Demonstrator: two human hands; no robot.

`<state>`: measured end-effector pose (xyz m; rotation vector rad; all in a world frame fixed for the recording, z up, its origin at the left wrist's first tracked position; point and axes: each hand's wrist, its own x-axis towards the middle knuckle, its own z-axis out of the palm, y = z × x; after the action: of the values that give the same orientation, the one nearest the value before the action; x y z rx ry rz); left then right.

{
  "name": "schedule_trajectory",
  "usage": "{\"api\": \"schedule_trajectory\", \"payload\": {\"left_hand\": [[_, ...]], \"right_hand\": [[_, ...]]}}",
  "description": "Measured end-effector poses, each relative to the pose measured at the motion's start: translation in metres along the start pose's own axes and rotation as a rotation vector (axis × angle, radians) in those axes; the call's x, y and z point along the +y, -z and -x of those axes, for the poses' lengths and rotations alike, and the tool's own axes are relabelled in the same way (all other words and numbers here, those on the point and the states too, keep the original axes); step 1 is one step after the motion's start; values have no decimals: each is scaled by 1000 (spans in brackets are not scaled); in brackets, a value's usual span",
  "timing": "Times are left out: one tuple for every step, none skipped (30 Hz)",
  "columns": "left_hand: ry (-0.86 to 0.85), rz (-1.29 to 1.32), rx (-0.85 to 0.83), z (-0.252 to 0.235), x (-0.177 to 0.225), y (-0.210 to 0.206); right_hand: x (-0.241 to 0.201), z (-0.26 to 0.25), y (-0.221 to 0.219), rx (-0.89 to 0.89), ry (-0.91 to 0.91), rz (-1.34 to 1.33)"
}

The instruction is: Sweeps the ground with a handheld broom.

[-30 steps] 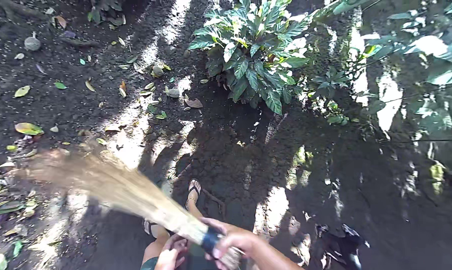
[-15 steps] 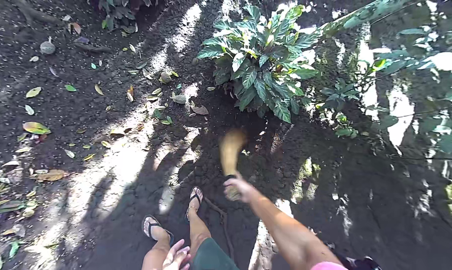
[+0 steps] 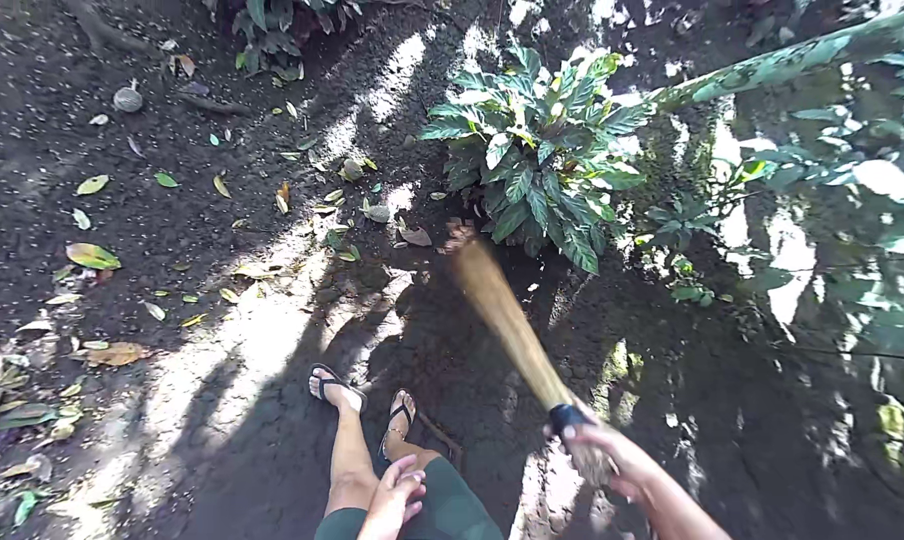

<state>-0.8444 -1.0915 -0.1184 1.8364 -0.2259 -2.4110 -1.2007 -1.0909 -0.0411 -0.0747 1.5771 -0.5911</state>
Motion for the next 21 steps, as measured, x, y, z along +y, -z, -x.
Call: {"api": "schedule_trajectory", "payload": {"left_hand": [[3,27,-11,-2,7,7],[4,61,-19,-4,14,14],[1,100,-18,-7,21,23],[2,141,-15,-10,29,32],[3,187,2,-14,38,41],[-7,246,39,-19,48,50],[-29,313,94,-24,59,57],[-54,375,153,-27,72,63],[-71,428,196,-28,85,67],[-74,469,215,-27,99,70],[-68,496,230,-24,114,70],[-57,501,228,-20,125,67],[-38,503,199,-13,134,63],[-15,504,165,-3,139,58],[15,497,133,10,142,52],[57,475,73,24,140,47],[96,443,-4,37,134,44],[125,406,-86,49,129,42],[147,368,-173,56,125,39],[168,344,-258,60,120,36],[198,331,-328,60,119,34]], "right_hand": [[-15,-24,-2,76,23,-13],[-31,-52,-11,136,32,-27],[-47,-85,-28,185,23,-44],[-57,-117,-53,205,6,-58],[-60,-145,-88,196,-23,-59],[-56,-168,-129,141,-59,-20],[-47,-183,-173,42,-98,50],[-34,-190,-216,-92,-138,126],[-20,-189,-256,-229,-176,193],[-11,-181,-288,-361,-212,246],[-6,-170,-310,-467,-235,279],[-6,-158,-323,-542,-252,297],[-9,-145,-326,-583,-250,311],[-14,-131,-324,-603,-235,326],[-21,-116,-317,-620,-218,345],[-26,-99,-307,-630,-196,365],[-28,-79,-297,-622,-178,372],[-29,-56,-289,-586,-166,367],[-28,-33,-282,-527,-159,348],[-26,-9,-281,-428,-167,311],[-24,11,-285,-300,-188,275]]}}
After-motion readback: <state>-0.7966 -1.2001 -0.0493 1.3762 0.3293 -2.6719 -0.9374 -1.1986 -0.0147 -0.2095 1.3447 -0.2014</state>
